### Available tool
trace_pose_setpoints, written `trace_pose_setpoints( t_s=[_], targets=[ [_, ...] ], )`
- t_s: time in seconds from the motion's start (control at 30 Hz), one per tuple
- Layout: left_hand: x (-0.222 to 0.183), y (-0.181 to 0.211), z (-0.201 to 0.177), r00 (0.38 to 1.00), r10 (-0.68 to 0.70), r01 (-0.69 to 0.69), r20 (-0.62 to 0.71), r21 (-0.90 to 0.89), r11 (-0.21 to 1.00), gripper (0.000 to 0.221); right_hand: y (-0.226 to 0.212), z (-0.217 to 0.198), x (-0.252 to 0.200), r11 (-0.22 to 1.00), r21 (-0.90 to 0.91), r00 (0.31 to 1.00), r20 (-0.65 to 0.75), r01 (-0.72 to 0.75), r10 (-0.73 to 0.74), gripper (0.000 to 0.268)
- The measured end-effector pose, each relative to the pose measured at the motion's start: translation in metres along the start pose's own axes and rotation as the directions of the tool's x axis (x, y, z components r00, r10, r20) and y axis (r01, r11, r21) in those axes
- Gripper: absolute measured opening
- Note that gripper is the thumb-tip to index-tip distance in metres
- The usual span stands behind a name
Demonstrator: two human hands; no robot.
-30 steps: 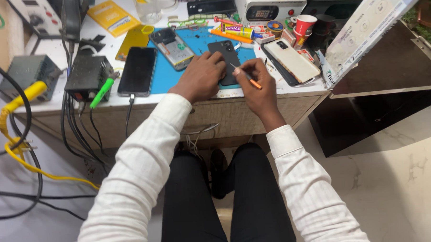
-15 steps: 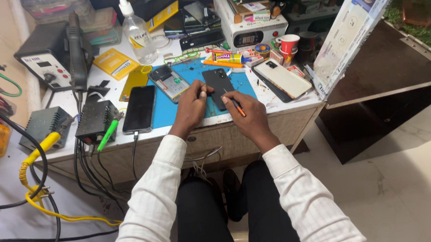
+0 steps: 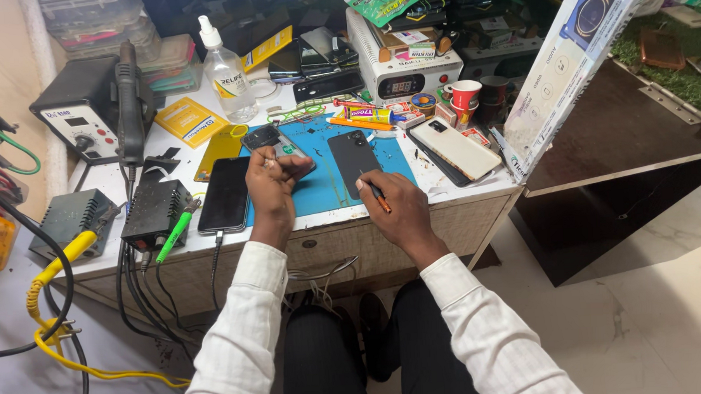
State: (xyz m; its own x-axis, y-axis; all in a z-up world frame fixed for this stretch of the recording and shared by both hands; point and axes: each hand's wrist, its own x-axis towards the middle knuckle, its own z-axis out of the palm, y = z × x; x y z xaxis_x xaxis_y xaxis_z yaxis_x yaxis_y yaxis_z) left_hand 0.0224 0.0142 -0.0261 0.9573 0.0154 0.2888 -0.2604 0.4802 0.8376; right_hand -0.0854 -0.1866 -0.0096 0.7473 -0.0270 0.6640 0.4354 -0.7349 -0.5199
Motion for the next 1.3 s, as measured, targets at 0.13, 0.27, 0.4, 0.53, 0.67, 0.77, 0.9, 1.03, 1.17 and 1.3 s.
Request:
trace_pose_setpoints(
  t_s=[0.13,0.27,0.4,0.53,0.67,0.77,0.9,1.03,1.17,1.3],
  targets=[
    [-0.002,0.0,0.0,0.999,-0.003,0.004,0.043,-0.014,1.0,0.014,-0.002,-0.001,0.0,0.999,-0.011,0.998,0.05,-0.045,0.046,0.02],
    [0.0,0.001,-0.004,0.992,-0.027,0.034,0.12,-0.057,0.998,0.014,-0.003,-0.002,0.0,1.0,0.001,1.0,-0.001,-0.016,0.016,0.02],
    [0.002,-0.006,-0.006,0.982,-0.135,0.15,0.129,-0.116,0.982,0.015,-0.002,-0.002,-0.001,0.999,0.014,0.999,-0.006,-0.041,0.041,0.02],
    [0.002,-0.006,-0.003,0.987,-0.145,0.146,0.073,-0.014,0.989,0.024,0.0,0.001,-0.001,0.997,0.019,0.997,0.021,-0.071,0.07,0.02],
    [-0.002,-0.002,0.008,0.991,-0.128,0.125,0.038,0.074,0.989,0.027,0.001,0.001,-0.002,0.998,0.046,0.999,-0.013,-0.031,0.031,0.021],
    [-0.008,0.0,0.018,0.998,-0.018,0.026,-0.052,0.156,0.987,0.03,0.001,0.001,-0.001,0.997,0.016,0.998,0.01,-0.07,0.07,0.021],
    [-0.015,0.012,0.031,0.987,0.043,0.043,-0.158,0.505,0.862,0.04,-0.001,-0.002,0.0,0.978,0.196,0.997,0.007,-0.07,0.07,0.027],
    [-0.014,0.018,0.047,0.903,0.43,-0.268,0.008,0.793,0.547,0.033,-0.001,-0.001,0.002,0.962,0.174,0.978,0.044,-0.209,0.204,0.028],
    [-0.02,0.019,0.044,0.89,0.442,-0.344,0.11,0.8,0.492,0.048,-0.001,-0.002,0.001,0.944,0.214,0.968,0.071,-0.251,0.241,0.024],
    [-0.023,0.023,0.041,0.876,0.483,-0.334,0.014,0.74,0.583,0.031,-0.002,-0.003,-0.001,0.948,0.195,0.968,0.06,-0.25,0.243,0.022]
  ],
)
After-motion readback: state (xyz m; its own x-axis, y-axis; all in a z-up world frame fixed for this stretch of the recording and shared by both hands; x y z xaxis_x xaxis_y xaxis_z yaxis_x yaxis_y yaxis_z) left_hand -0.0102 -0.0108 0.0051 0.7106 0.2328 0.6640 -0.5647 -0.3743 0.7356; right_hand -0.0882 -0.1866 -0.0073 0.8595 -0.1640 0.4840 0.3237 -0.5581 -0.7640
